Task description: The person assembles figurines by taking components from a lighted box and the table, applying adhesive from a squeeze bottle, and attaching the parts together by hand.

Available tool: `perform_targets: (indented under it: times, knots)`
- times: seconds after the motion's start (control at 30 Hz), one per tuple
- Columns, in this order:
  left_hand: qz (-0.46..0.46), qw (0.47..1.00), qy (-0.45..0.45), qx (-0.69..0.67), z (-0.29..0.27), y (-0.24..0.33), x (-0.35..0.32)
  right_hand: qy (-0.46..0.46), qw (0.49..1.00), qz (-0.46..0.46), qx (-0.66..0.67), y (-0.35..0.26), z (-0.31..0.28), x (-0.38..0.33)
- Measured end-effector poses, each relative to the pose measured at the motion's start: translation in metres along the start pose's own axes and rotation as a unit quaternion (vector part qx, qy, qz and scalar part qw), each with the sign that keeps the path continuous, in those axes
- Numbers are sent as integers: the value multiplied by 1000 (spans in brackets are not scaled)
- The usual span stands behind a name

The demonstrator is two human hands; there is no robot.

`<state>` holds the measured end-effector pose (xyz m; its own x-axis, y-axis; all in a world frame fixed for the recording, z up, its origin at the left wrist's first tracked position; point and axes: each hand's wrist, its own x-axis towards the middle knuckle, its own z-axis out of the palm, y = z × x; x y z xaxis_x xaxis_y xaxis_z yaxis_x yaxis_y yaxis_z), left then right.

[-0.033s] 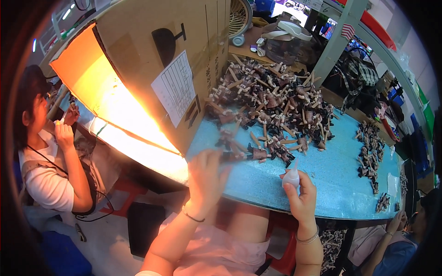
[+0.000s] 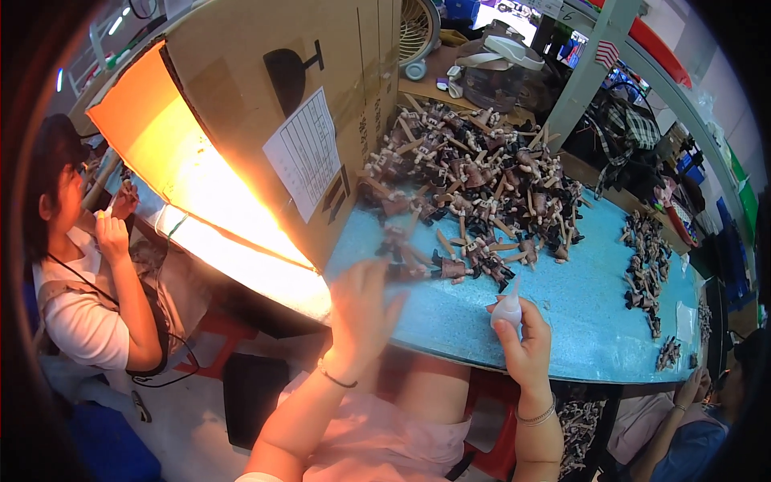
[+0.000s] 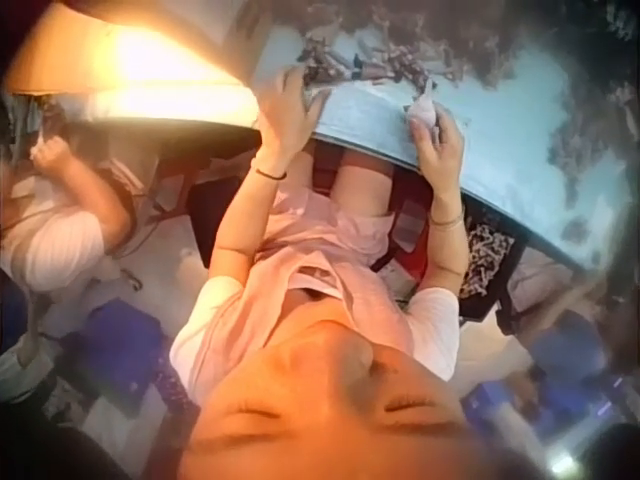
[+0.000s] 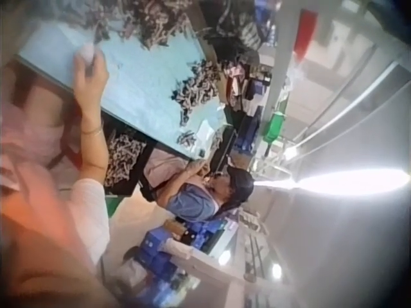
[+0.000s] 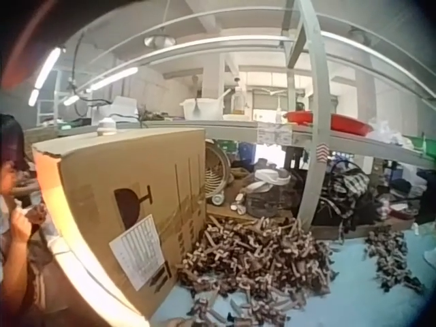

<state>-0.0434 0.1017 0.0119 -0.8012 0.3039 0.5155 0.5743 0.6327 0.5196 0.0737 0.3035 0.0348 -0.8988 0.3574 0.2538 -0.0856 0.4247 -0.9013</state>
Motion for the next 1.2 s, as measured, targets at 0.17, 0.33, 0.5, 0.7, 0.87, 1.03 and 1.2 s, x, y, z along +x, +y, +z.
perform_targets:
  times: [0.17, 0.33, 0.5, 0.7, 0.87, 1.03, 1.2]
  knots:
    - [12, 997, -33, -62, 5, -2, 8, -38, 999, 8, 10, 3, 4, -5]
    - [46, 993, -48, -102, 4, 1, 12, -32, 999, 14, 22, 1, 6, -5]
    - [49, 981, 21, -186, -20, 4, 3, 87, 986, -20, 137, -6, 0, -9]
    - [161, 973, 117, -120, -54, 15, -8, 131, 974, -163, 88, -50, 4, -11]
    - [219, 963, 137, -79, -62, 9, -14, 124, 956, -213, 156, -73, 6, -22]
    - [234, 960, 141, -69, -64, 9, -14, 107, 950, -287, 54, -77, 8, -25]
    - [228, 960, 144, -74, -64, 13, -12, 171, 944, -282, 16, -84, 14, -31]
